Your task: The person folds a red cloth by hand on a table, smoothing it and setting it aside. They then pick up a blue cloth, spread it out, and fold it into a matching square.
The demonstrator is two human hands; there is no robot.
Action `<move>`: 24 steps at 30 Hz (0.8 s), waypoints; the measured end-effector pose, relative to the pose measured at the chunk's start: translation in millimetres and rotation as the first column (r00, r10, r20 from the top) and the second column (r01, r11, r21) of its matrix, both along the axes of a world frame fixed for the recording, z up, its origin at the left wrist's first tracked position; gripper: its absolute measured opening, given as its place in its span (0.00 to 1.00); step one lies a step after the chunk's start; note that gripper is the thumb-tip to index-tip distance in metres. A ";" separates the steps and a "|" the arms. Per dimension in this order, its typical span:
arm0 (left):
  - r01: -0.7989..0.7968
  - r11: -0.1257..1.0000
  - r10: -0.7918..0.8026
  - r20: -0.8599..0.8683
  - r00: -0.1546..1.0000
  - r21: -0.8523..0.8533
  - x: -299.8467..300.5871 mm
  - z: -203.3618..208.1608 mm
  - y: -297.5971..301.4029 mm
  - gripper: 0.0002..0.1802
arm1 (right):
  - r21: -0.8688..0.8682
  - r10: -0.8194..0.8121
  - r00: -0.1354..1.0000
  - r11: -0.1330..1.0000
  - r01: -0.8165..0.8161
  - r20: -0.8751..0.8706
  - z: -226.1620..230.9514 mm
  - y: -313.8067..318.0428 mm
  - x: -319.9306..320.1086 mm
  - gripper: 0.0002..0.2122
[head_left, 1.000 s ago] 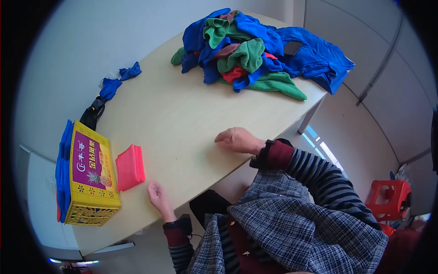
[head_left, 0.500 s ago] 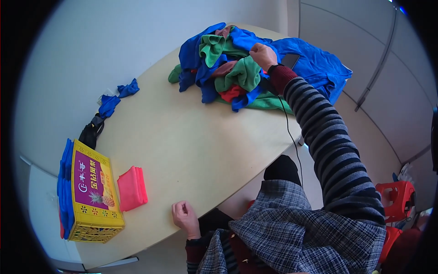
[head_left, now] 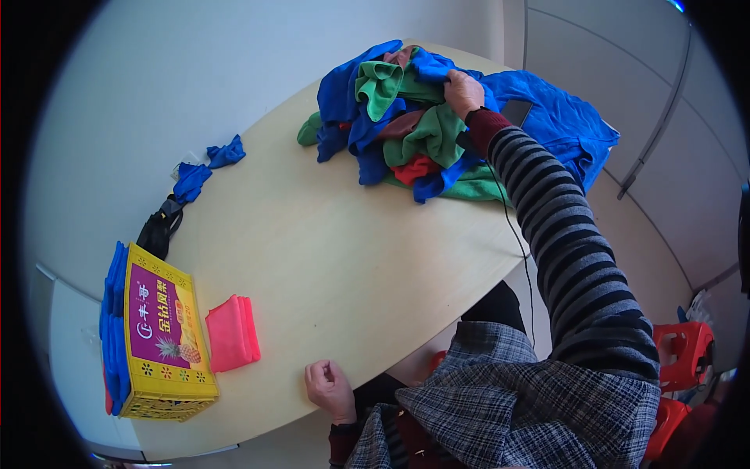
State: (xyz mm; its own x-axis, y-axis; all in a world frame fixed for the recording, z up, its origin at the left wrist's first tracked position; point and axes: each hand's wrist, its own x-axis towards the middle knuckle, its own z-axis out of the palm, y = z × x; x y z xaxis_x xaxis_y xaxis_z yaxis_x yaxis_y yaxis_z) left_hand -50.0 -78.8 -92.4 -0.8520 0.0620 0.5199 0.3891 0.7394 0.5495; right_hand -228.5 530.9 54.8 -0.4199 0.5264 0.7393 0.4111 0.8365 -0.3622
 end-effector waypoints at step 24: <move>0.125 0.674 -0.366 0.182 0.912 0.728 19.3 1.3 -17.0 0.24 | -0.734 0.853 0.018 -0.438 -0.519 -0.522 -70.4 -449.1 200.5 0.11</move>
